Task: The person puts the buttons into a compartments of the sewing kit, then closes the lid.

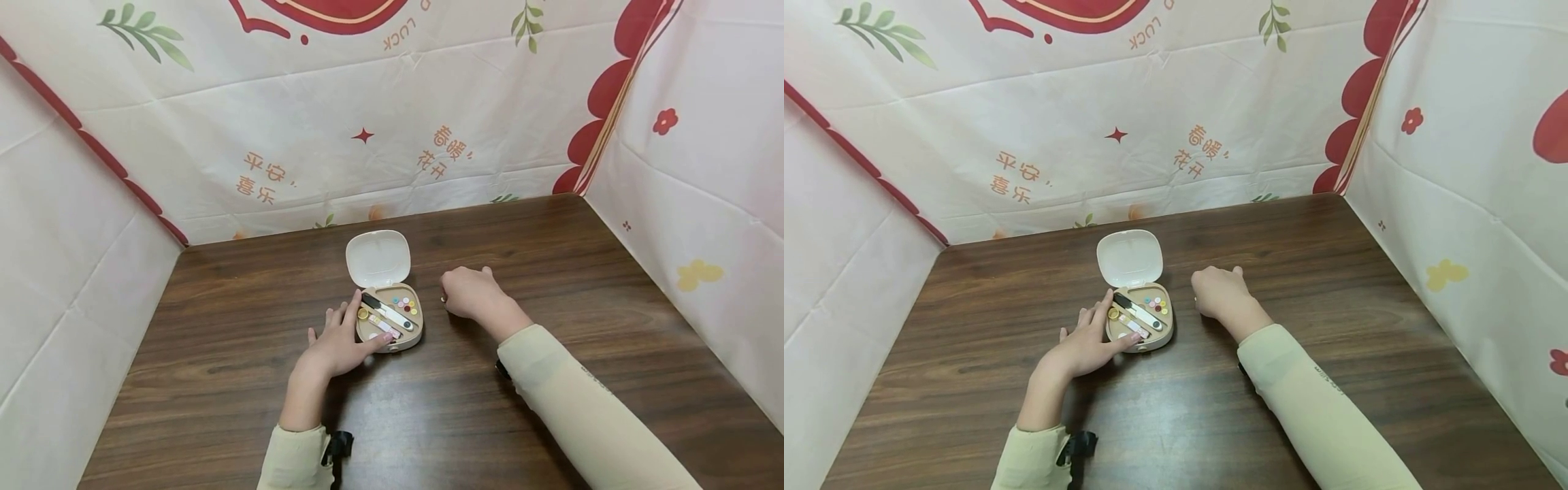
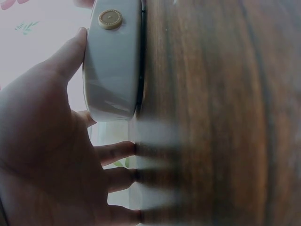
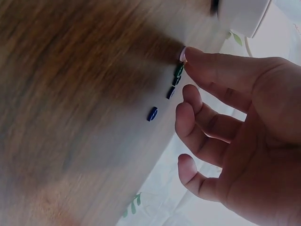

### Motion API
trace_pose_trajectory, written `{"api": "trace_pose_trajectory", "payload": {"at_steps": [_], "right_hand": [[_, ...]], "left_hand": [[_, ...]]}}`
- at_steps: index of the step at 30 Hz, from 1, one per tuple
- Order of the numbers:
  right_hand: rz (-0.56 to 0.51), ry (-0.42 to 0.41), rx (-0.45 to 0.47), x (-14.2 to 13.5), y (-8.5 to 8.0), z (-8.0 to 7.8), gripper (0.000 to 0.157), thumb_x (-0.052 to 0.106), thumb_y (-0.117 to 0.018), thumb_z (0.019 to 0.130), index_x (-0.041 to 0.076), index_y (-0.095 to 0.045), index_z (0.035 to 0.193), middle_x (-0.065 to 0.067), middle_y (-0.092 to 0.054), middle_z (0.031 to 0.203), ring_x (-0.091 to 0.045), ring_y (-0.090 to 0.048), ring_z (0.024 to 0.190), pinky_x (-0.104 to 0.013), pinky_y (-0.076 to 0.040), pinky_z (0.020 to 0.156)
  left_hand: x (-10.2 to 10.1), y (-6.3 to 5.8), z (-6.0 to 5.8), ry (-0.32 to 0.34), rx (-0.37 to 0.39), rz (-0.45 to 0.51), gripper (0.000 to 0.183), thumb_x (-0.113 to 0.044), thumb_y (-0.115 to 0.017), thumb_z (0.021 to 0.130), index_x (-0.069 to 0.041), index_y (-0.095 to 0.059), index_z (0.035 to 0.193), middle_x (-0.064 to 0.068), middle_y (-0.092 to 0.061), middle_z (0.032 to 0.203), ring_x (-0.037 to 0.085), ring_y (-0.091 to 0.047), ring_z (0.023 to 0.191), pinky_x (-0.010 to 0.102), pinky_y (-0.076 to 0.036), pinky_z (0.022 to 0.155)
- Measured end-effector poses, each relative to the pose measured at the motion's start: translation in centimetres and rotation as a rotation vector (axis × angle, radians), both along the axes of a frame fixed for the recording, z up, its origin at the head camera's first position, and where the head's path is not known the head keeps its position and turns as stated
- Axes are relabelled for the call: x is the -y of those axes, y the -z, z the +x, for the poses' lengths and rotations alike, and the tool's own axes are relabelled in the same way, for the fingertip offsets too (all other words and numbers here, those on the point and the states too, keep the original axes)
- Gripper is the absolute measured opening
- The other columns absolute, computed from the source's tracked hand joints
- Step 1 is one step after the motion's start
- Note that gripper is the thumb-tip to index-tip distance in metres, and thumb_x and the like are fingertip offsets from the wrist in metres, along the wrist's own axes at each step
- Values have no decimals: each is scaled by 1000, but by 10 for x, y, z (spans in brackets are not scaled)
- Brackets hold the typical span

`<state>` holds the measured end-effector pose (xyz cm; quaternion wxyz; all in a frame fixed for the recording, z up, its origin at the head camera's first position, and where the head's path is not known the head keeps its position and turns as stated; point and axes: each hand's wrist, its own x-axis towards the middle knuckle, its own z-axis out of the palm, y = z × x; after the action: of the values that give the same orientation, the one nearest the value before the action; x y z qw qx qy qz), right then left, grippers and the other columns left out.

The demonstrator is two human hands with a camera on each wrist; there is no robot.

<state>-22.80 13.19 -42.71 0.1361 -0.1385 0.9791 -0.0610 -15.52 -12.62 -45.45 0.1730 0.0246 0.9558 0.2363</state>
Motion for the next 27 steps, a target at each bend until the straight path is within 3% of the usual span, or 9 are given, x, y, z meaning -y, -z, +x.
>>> {"api": "trace_pose_trajectory", "payload": {"at_steps": [4, 9, 27], "right_hand": [[16, -15, -28, 2, 1, 2, 21, 12, -63, 85, 18, -60, 65, 0, -66, 79, -20, -60, 74, -58, -36, 88], [19, -33, -57, 3, 3, 3, 22, 12, -61, 86, 17, -60, 65, -2, -67, 79, -20, -59, 75, -54, -37, 82], [35, -49, 5, 4, 4, 3, 21, 10, -58, 88, 16, -60, 68, -2, -64, 80, -20, -56, 74, -54, -36, 83]], "left_hand": [[0, 0, 0, 1, -1, 2, 106, -85, -49, 76, -40, 2, 157, 10, -17, 165, 38, -7, 153, 75, -7, 111], [1, 0, 0, 0, -1, 3, 106, -85, -50, 76, -40, 2, 157, 10, -17, 165, 38, -7, 153, 75, -7, 111], [0, 1, 1, -1, -8, -7, 105, -86, -48, 77, -40, 2, 157, 10, -18, 165, 38, -8, 153, 75, -8, 111]]}}
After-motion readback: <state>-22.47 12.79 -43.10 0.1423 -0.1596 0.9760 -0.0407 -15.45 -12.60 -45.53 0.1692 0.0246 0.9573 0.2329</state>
